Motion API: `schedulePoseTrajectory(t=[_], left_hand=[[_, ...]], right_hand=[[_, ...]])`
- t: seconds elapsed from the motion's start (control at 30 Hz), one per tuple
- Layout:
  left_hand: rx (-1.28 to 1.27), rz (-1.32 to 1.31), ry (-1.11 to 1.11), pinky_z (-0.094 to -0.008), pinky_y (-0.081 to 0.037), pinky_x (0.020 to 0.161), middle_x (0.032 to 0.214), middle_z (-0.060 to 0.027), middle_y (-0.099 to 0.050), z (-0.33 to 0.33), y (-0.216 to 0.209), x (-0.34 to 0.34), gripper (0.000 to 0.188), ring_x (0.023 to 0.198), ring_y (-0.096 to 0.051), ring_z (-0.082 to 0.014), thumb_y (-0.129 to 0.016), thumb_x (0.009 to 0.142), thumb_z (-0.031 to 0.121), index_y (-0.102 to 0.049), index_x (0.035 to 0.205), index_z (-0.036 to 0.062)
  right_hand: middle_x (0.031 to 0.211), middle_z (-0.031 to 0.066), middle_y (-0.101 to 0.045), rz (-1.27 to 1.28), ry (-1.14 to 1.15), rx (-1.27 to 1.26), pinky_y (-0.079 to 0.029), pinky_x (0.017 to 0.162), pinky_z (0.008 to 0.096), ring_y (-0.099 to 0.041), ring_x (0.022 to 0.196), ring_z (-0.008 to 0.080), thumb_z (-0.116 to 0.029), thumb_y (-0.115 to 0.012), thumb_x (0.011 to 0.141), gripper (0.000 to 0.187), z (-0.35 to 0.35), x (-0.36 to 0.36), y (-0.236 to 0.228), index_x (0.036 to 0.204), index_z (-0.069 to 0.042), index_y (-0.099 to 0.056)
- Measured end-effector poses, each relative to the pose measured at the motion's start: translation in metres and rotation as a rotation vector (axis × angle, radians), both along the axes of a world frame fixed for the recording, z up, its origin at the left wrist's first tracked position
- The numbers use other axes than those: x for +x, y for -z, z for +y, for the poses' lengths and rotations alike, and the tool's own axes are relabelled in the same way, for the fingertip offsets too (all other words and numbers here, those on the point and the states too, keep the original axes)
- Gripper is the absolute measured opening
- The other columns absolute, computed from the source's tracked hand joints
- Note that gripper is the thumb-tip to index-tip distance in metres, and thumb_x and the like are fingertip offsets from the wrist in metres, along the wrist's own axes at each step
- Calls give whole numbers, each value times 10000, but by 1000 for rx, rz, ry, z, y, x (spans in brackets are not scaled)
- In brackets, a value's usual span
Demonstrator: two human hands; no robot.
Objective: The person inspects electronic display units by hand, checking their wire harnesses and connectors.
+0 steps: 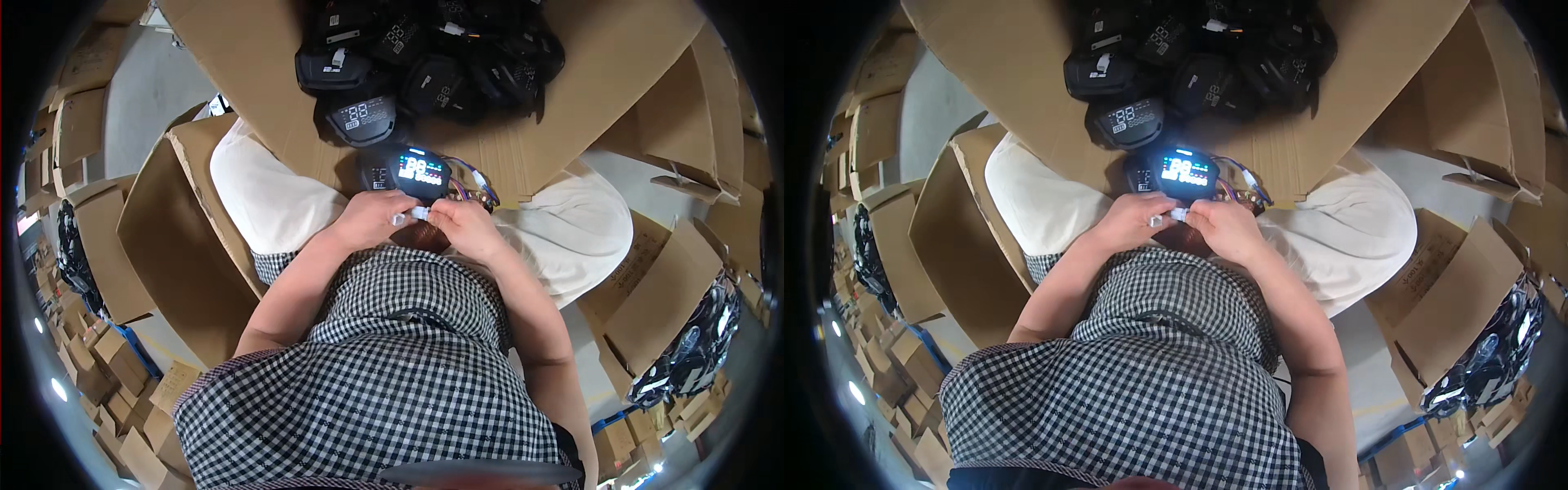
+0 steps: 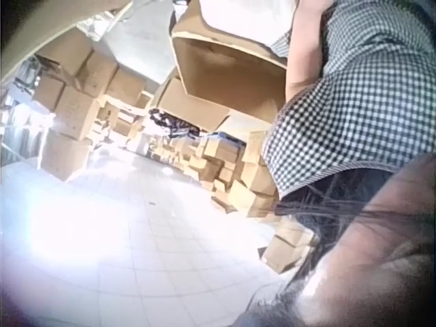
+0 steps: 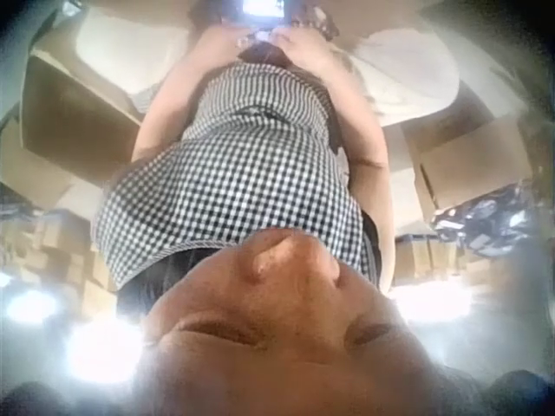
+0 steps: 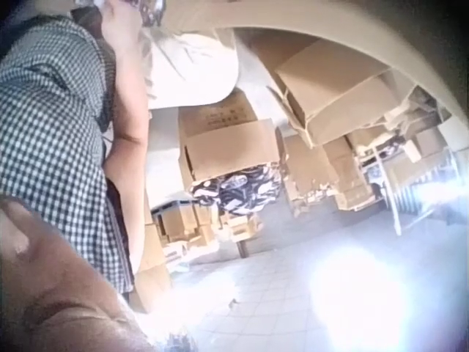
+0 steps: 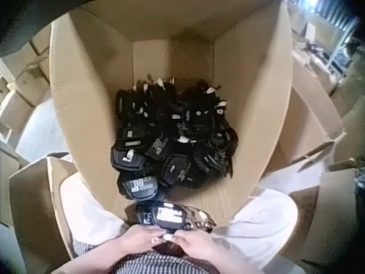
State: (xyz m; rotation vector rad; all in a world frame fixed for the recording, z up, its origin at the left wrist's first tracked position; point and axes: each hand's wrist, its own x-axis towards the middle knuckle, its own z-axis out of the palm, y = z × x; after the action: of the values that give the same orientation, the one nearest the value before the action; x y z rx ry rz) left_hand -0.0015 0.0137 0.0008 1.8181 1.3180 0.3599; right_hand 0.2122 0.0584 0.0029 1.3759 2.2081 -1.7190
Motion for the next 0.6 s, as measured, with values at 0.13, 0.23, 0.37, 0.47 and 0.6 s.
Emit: schedulePoseTrajectory(t=[0.13,0.23,0.37,0.47,0.6], left_hand=[[-108,-152,-308,-350,-496,662,876,-84,-643,6,8,1,231,767,-625,-274,-729,761,227,-635,925,95],[-109,-125,-369,-345,-488,640,782,-75,-644,16,1,2,214,706,-618,-265,-765,724,208,-658,857,80],[324,-44,-294,-352,-477,674,793,-27,-680,13,-23,13,124,754,-626,-234,-744,743,168,-690,835,105],[418,-277,-344,-361,-486,746,861,-37,-701,8,-20,15,133,829,-636,-246,-719,756,79,-709,889,80],[-4,-546,-609,-278,-482,717,863,-56,-697,7,-14,6,147,782,-621,-150,-650,872,119,-683,990,37]], right_hand=[[878,146,-646,-112,179,333,-484,733,447,-621,831,338,-236,-556,878,185,37,6,13,869,-73,-643],[1262,172,-519,-221,409,915,-440,916,457,-520,1067,391,-144,-625,819,109,95,4,2,854,-50,-668],[1325,152,-481,-421,403,1088,-410,957,468,-498,1083,394,-141,-627,818,97,129,6,22,850,-63,-675],[1313,138,-504,-499,457,1016,-439,920,470,-501,1066,373,-127,-638,785,84,144,8,32,840,-82,-681],[1275,165,-547,-318,326,1082,-477,847,423,-541,977,369,-112,-648,741,86,98,16,4,816,-81,-680]])
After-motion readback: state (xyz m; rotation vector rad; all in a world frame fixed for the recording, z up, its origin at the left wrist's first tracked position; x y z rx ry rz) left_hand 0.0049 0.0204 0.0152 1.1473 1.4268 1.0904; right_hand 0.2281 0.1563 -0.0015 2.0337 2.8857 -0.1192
